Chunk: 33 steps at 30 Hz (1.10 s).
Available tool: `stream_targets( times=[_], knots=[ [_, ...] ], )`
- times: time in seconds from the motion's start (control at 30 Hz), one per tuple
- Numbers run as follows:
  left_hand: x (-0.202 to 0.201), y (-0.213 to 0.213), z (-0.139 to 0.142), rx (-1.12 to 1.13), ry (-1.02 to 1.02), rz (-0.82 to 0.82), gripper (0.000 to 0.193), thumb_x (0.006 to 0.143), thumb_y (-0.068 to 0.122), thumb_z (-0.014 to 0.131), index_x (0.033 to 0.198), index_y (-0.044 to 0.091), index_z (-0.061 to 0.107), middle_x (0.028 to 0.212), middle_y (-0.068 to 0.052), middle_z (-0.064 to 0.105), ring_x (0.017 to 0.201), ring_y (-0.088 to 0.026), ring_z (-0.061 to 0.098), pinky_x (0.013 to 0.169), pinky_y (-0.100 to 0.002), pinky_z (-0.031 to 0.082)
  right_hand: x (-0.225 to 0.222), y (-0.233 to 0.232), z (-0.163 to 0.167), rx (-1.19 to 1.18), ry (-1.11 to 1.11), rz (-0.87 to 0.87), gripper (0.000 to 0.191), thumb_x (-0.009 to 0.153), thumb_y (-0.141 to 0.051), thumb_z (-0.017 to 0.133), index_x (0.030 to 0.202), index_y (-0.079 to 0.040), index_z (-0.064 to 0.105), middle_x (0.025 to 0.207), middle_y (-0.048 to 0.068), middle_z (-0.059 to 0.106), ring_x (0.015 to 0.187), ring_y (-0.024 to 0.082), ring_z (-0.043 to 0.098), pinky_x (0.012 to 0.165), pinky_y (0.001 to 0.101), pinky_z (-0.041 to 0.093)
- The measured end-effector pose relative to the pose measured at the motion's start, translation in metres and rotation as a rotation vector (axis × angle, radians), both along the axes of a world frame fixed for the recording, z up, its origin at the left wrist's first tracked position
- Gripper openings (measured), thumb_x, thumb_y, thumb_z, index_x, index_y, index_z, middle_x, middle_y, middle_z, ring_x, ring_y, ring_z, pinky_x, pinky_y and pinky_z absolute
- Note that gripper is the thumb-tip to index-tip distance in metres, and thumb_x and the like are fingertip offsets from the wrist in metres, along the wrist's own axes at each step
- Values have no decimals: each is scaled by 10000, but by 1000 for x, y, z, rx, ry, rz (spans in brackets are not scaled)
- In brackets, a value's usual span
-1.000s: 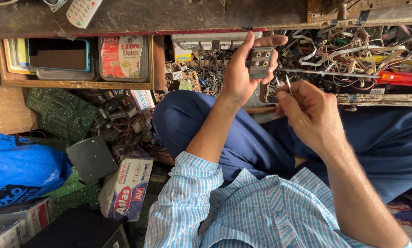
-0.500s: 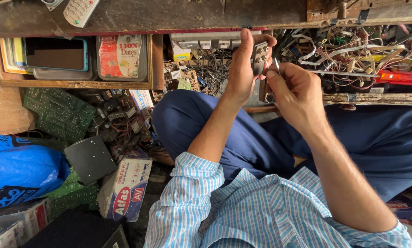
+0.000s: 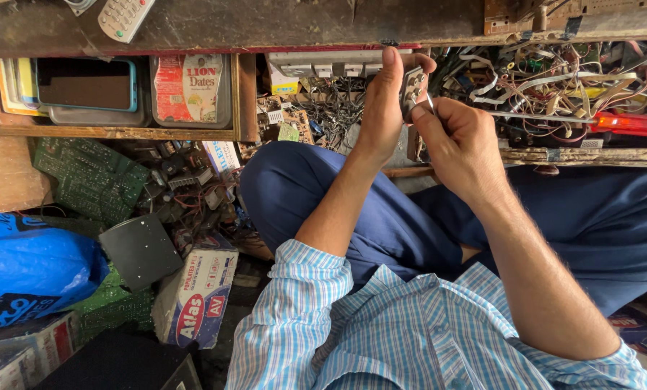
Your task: The person sits cross-legged on the floor and repairs a small electrical switch component. They unscrew the housing with a screwdriver, open it, and use a small metal tool to adjust and reassemble the internal parts while holding the unit in their lap.
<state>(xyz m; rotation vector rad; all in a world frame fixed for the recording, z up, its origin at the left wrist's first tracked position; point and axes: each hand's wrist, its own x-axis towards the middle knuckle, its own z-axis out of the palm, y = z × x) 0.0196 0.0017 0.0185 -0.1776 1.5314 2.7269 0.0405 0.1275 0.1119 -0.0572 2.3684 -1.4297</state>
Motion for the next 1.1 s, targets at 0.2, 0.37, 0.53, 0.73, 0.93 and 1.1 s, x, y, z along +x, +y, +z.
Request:
stream_targets(
  times=[0.2, 0.37, 0.53, 0.73, 0.93, 1.1],
  knots=[
    [2, -2, 2, -173, 82, 31, 611, 1149, 532, 350, 1100, 8, 661, 890, 2, 588, 795, -78, 508, 698, -240, 411, -5, 3, 3, 0, 1, 42, 299, 1049, -190, 608, 823, 4, 628, 618, -6, 550, 546, 43, 453, 455, 282, 369],
    [4, -3, 6, -481, 192, 83, 521, 1159, 465, 358, 1101, 37, 649, 968, -18, 641, 861, -101, 548, 795, -255, 465, -11, 7, 13, 88, 29, 139, 285, 1032, -173, 606, 821, 19, 613, 575, 49, 570, 493, 88, 531, 451, 309, 421],
    [2, 5, 9, -444, 204, 211, 479, 1170, 432, 380, 1110, 34, 641, 971, -33, 661, 900, -100, 593, 857, -278, 490, 2, -6, 8, 101, 274, 39, 193, 1036, -107, 627, 896, 21, 663, 624, 100, 596, 522, 148, 544, 516, 349, 437],
    [5, 7, 14, -547, 78, 292, 410, 1142, 354, 419, 1074, 37, 670, 745, -15, 614, 663, -81, 501, 617, -284, 428, 12, -16, -4, 109, 525, -35, 117, 1056, -49, 634, 977, 26, 677, 762, 159, 614, 642, 209, 589, 614, 355, 462],
    [5, 9, 21, -541, 96, 327, 371, 1143, 320, 443, 1068, 41, 676, 740, -13, 615, 661, -61, 520, 612, -272, 435, 16, -21, -9, 84, 534, -134, 90, 1050, -23, 653, 1090, 29, 715, 767, 152, 618, 618, 182, 580, 597, 323, 457],
    [11, 11, 29, -500, 192, 380, 328, 1161, 298, 474, 1110, 34, 661, 797, -13, 664, 702, -49, 563, 665, -266, 475, 22, -19, -11, 44, 614, -133, 101, 1094, -17, 669, 1163, 44, 711, 831, 142, 646, 679, 149, 596, 639, 303, 469]
  ],
)
